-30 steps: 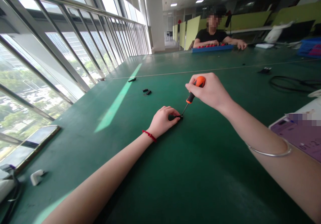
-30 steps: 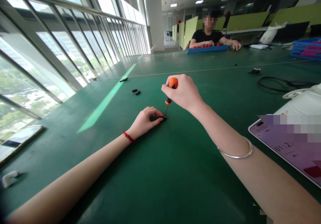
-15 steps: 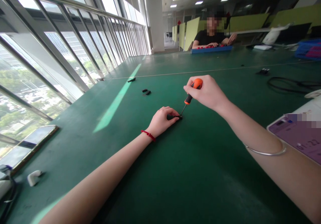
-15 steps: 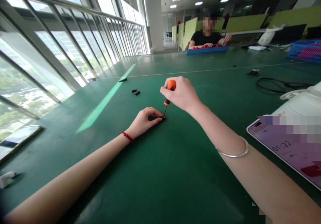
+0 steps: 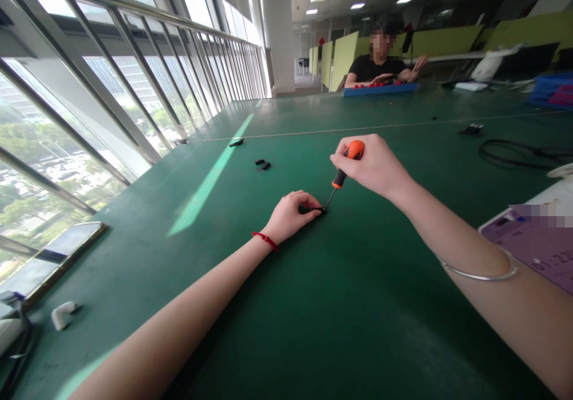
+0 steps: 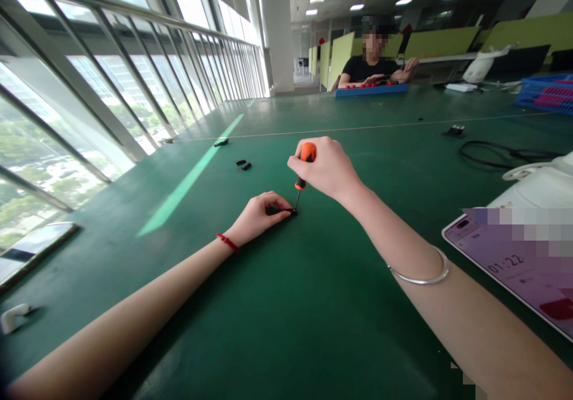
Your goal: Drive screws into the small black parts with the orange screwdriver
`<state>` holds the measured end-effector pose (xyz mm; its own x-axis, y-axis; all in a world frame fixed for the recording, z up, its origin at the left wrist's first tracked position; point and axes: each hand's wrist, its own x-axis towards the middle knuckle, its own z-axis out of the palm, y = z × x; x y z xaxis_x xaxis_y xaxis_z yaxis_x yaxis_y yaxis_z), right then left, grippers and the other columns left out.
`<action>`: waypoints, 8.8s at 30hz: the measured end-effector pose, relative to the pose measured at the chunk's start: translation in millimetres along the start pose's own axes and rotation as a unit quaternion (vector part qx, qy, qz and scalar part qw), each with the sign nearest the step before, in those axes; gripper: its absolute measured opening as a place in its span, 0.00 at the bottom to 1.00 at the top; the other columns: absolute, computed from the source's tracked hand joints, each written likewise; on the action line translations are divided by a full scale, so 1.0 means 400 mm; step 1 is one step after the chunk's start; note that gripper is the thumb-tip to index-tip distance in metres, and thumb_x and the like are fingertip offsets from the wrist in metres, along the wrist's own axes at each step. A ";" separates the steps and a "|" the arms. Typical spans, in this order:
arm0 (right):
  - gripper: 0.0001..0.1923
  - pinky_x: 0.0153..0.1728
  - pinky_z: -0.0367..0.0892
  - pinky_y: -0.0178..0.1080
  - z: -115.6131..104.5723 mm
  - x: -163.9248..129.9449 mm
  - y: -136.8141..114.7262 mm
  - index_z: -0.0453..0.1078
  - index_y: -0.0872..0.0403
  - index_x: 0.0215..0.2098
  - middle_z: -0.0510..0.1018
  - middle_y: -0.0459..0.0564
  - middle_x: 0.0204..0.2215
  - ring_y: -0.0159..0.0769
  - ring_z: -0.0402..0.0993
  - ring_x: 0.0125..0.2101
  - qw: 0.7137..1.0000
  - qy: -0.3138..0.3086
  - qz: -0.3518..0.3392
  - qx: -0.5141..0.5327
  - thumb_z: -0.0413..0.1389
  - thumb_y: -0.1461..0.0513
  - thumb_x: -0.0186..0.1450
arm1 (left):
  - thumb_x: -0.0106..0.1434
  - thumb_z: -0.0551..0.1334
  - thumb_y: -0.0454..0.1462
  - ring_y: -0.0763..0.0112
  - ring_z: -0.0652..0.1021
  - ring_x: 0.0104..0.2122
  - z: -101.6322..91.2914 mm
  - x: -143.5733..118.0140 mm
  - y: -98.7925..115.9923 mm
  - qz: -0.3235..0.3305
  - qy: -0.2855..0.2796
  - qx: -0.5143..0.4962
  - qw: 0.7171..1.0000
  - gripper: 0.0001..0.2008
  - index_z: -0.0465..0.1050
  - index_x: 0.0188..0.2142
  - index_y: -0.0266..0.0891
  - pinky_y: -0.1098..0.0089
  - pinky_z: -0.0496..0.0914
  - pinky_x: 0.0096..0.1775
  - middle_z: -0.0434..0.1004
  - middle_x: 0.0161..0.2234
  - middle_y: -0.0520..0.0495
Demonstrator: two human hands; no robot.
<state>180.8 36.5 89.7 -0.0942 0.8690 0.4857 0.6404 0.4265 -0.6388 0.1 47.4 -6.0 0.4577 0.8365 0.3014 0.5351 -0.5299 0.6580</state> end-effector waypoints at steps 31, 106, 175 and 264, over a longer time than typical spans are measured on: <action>0.10 0.24 0.52 0.35 -0.032 -0.002 -0.010 0.66 0.54 0.23 0.65 0.44 0.18 0.29 0.58 0.21 0.996 -0.018 -0.052 -0.068 0.53 0.57 0.57 | 0.57 0.62 0.35 0.70 0.75 0.34 0.002 0.001 0.002 0.016 -0.005 -0.005 1.000 0.06 0.77 0.34 0.38 0.70 0.70 0.38 0.76 0.33 0.48; 0.10 0.32 0.63 0.36 0.133 -0.159 0.148 0.70 0.50 0.39 0.70 0.49 0.35 0.36 0.69 0.33 0.988 -0.088 -0.037 -0.125 0.56 0.58 0.60 | 0.56 0.63 0.38 0.67 0.75 0.38 -0.003 0.000 -0.001 -0.005 0.044 -0.032 0.999 0.07 0.78 0.34 0.38 0.67 0.69 0.42 0.77 0.36 0.46; 0.06 0.35 0.65 0.39 0.100 -0.161 0.184 0.70 0.51 0.34 0.72 0.47 0.34 0.34 0.70 0.31 0.991 -0.107 -0.009 -0.080 0.52 0.60 0.59 | 0.49 0.64 0.46 0.64 0.74 0.33 -0.538 -0.413 -0.197 -0.471 0.308 0.238 0.792 0.18 0.79 0.37 0.39 0.73 0.63 0.31 0.75 0.22 0.53; 0.04 0.28 0.68 0.35 0.043 -0.280 0.097 0.64 0.49 0.32 0.76 0.45 0.28 0.31 0.72 0.25 0.982 0.124 -0.144 -0.015 0.54 0.65 0.60 | 0.58 0.60 0.33 0.68 0.75 0.32 0.014 0.017 0.000 0.047 0.052 0.112 0.991 0.02 0.72 0.31 0.40 0.68 0.70 0.34 0.74 0.34 0.47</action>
<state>203.1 -40.0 0.4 -0.0893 0.6240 0.7763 0.6374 0.6347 -0.4368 7.2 52.2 -7.7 0.4441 0.7854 0.4311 0.6434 -0.6145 0.4566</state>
